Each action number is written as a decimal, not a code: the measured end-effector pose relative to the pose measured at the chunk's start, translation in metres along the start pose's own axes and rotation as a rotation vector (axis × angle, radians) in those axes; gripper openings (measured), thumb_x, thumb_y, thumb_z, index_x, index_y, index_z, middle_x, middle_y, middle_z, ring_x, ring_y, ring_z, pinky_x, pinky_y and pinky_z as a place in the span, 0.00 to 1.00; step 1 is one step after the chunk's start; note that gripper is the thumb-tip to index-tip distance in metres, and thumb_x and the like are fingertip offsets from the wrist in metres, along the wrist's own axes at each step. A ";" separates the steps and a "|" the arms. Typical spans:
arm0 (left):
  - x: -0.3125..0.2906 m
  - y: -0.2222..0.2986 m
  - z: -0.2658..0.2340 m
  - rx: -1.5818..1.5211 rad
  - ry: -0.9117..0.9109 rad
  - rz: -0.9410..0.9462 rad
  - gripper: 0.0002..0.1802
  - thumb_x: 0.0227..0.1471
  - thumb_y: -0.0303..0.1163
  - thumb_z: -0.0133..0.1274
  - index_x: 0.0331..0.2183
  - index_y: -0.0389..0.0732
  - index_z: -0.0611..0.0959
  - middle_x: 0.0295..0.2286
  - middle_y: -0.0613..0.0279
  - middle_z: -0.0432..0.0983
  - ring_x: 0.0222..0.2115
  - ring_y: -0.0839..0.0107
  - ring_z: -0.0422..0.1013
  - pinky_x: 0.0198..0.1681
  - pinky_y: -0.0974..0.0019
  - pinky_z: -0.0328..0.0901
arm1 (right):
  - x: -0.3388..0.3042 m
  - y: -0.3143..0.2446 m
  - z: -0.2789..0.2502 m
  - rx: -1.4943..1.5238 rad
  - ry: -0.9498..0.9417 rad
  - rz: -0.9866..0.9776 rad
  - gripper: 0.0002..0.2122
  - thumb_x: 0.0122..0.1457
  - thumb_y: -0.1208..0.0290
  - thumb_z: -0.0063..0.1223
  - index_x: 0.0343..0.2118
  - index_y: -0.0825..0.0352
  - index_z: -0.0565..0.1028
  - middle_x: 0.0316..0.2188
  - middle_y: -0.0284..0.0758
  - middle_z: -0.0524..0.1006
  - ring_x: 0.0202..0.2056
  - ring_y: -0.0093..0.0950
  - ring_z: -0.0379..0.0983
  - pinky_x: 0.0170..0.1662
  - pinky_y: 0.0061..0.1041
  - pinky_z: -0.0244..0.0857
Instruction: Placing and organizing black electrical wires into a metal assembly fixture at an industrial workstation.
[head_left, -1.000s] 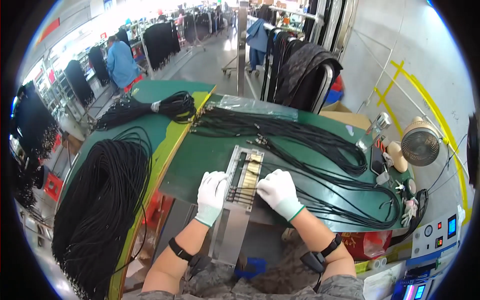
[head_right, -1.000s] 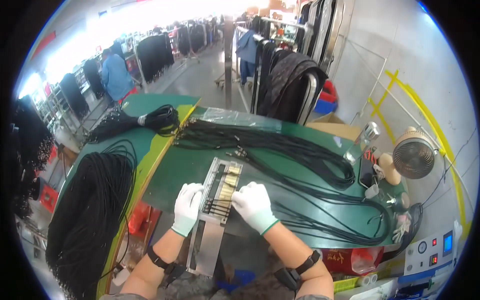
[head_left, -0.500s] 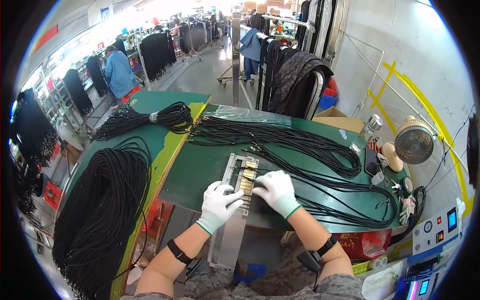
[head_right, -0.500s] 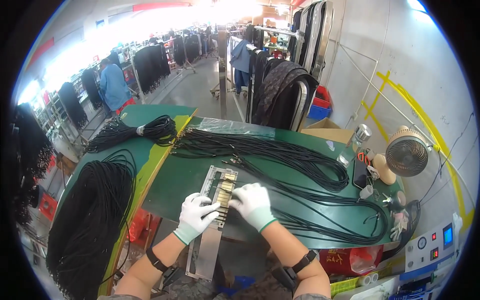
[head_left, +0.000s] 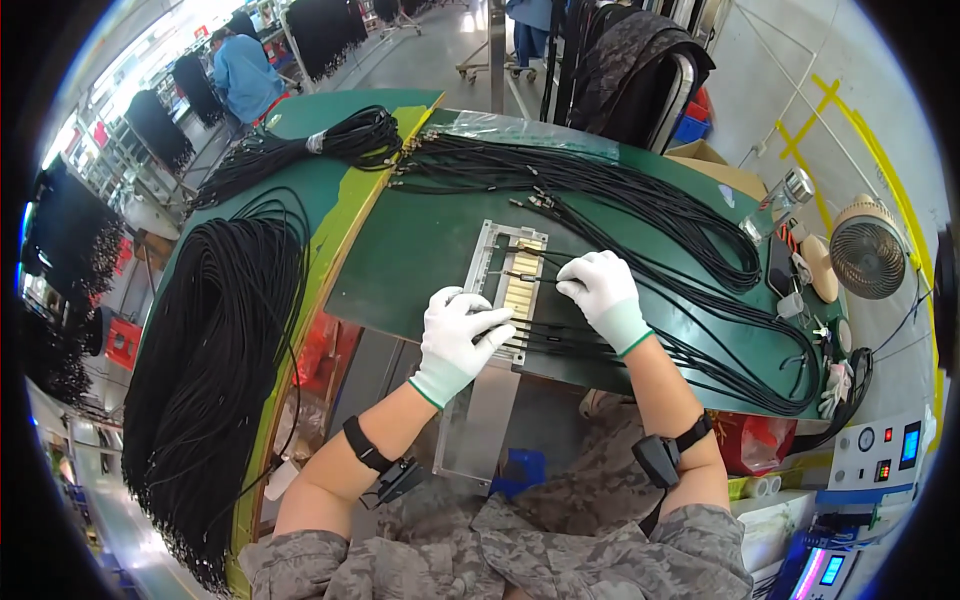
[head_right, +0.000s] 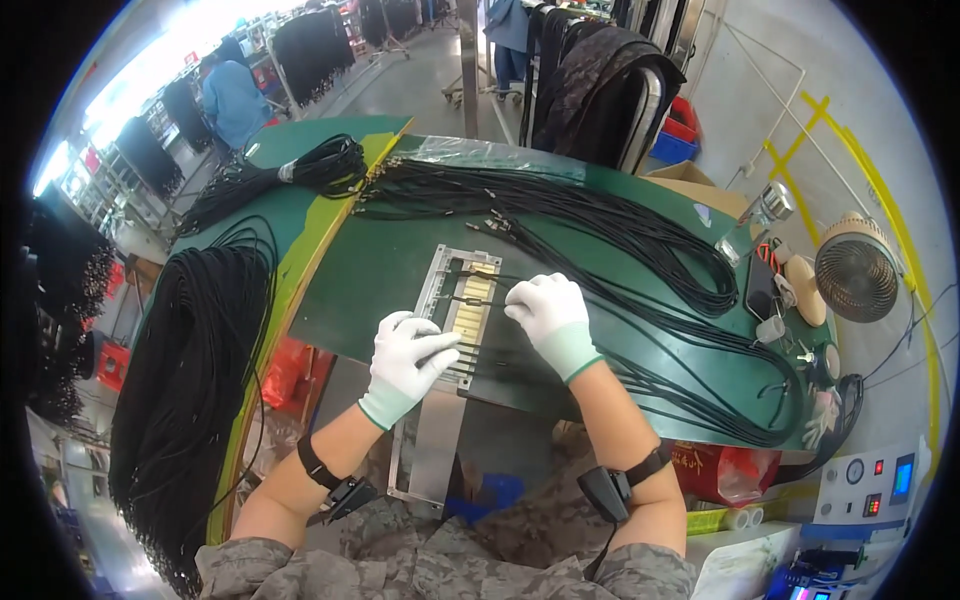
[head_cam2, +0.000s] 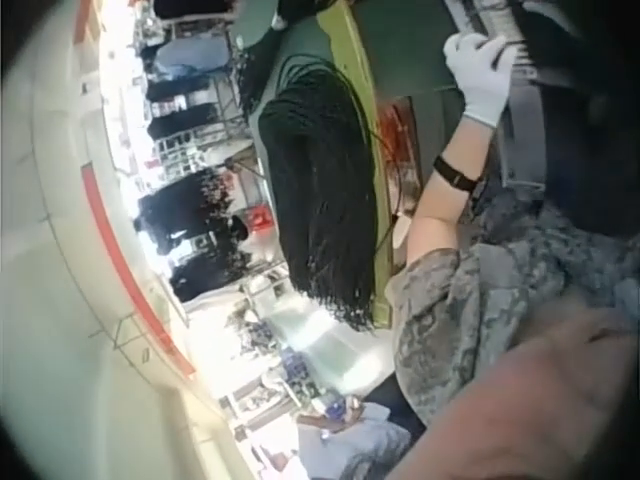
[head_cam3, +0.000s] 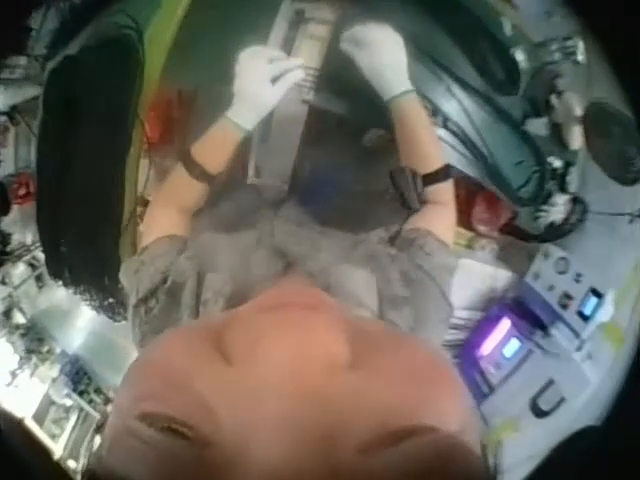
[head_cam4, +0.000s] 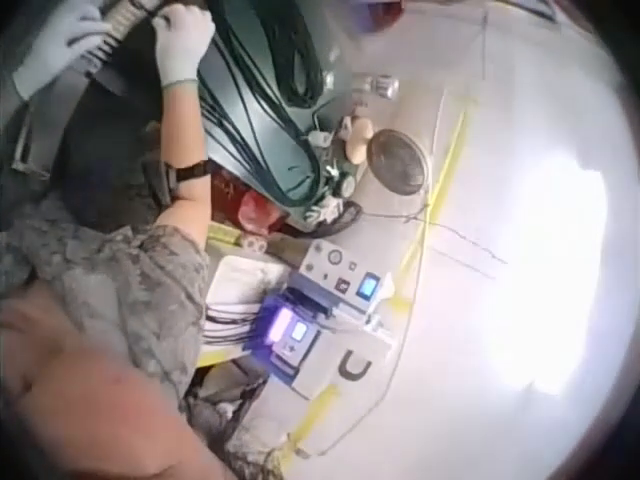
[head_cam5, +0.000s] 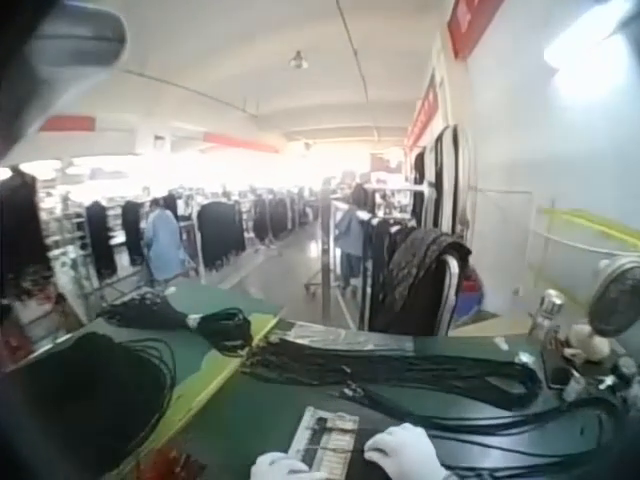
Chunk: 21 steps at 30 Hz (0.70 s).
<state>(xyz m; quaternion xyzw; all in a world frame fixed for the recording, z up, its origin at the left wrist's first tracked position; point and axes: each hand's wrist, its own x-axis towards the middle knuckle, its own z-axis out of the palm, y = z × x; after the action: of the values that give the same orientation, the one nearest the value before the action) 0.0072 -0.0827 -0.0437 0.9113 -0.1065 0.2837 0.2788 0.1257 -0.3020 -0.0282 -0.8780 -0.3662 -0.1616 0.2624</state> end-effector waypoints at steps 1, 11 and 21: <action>-0.004 0.001 -0.003 -0.024 -0.015 -0.016 0.08 0.46 0.38 0.61 0.30 0.49 0.86 0.33 0.65 0.76 0.41 0.58 0.68 0.47 0.57 0.62 | -0.001 -0.005 -0.001 0.008 -0.010 0.001 0.04 0.47 0.67 0.60 0.25 0.58 0.77 0.24 0.31 0.75 0.33 0.35 0.70 0.37 0.34 0.63; 0.006 -0.011 -0.009 -0.323 0.075 -0.215 0.05 0.49 0.30 0.57 0.28 0.40 0.82 0.39 0.56 0.76 0.46 0.59 0.68 0.51 0.60 0.61 | -0.003 -0.064 0.010 0.367 -0.073 -0.046 0.04 0.48 0.70 0.60 0.27 0.62 0.78 0.29 0.34 0.79 0.35 0.37 0.72 0.40 0.34 0.65; 0.004 -0.026 -0.007 -0.116 0.154 -0.094 0.06 0.51 0.27 0.52 0.33 0.39 0.82 0.39 0.54 0.76 0.45 0.57 0.70 0.49 0.62 0.63 | -0.005 -0.036 -0.008 0.099 -0.210 -0.052 0.06 0.49 0.66 0.59 0.25 0.62 0.78 0.24 0.34 0.77 0.30 0.36 0.71 0.38 0.33 0.65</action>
<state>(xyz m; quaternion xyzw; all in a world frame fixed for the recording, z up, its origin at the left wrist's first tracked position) 0.0164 -0.0578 -0.0480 0.8730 -0.0585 0.3329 0.3515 0.0954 -0.2883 -0.0115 -0.8662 -0.4221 -0.0571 0.2614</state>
